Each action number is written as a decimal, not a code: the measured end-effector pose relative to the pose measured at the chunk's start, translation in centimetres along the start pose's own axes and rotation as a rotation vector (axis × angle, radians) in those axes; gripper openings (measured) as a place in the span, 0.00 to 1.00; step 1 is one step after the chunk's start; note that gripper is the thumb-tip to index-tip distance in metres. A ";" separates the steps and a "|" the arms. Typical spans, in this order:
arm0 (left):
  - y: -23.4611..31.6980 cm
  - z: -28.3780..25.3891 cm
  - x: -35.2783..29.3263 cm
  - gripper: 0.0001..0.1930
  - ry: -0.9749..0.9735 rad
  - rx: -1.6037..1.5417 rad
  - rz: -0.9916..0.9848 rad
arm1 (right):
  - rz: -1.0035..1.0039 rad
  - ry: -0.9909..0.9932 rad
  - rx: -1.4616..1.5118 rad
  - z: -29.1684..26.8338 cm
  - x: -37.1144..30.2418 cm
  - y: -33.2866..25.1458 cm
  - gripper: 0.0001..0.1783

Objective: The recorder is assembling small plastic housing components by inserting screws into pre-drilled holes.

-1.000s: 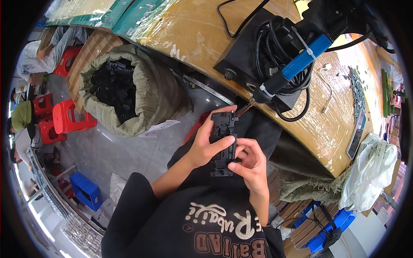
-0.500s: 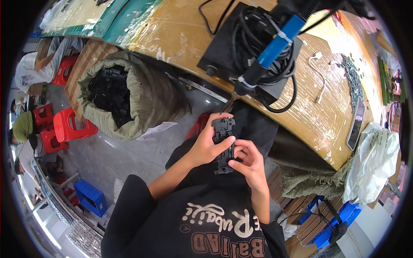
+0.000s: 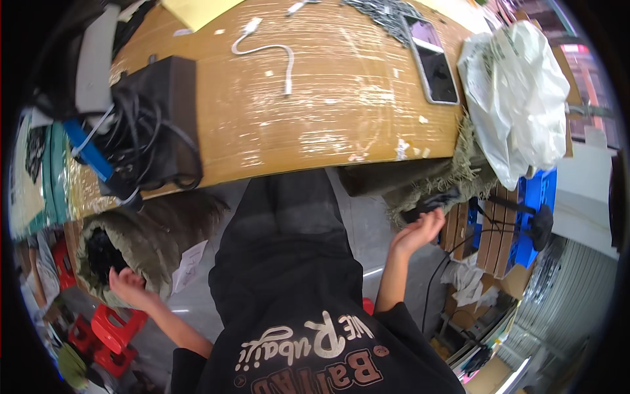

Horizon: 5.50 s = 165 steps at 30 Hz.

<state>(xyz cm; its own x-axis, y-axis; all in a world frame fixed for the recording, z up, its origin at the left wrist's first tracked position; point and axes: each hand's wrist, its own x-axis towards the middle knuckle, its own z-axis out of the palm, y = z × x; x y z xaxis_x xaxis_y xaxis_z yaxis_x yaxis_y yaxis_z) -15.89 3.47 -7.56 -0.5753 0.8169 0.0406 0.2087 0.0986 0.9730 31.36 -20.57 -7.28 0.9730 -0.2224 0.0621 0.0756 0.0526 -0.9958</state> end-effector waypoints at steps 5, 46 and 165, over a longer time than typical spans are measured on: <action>-5.0 -4.8 9.3 0.13 0.038 0.315 -0.031 | -0.056 0.107 -0.125 -4.0 8.7 1.3 0.19; -12.3 -9.3 12.0 0.17 -0.271 0.961 0.043 | -0.844 -1.080 -0.545 34.2 1.9 -7.2 0.05; 10.7 11.8 -17.6 0.12 -1.144 -0.429 -0.374 | 0.647 -1.573 0.111 10.5 -11.2 -7.8 0.16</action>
<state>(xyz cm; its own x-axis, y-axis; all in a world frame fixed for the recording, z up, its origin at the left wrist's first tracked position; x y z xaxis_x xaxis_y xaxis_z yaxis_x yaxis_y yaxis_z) 5.84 -3.15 -0.60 0.5073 0.8217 -0.2599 -0.2119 0.4112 0.8866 22.20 -8.28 0.53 0.1043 0.9624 -0.2507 -0.4419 -0.1809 -0.8786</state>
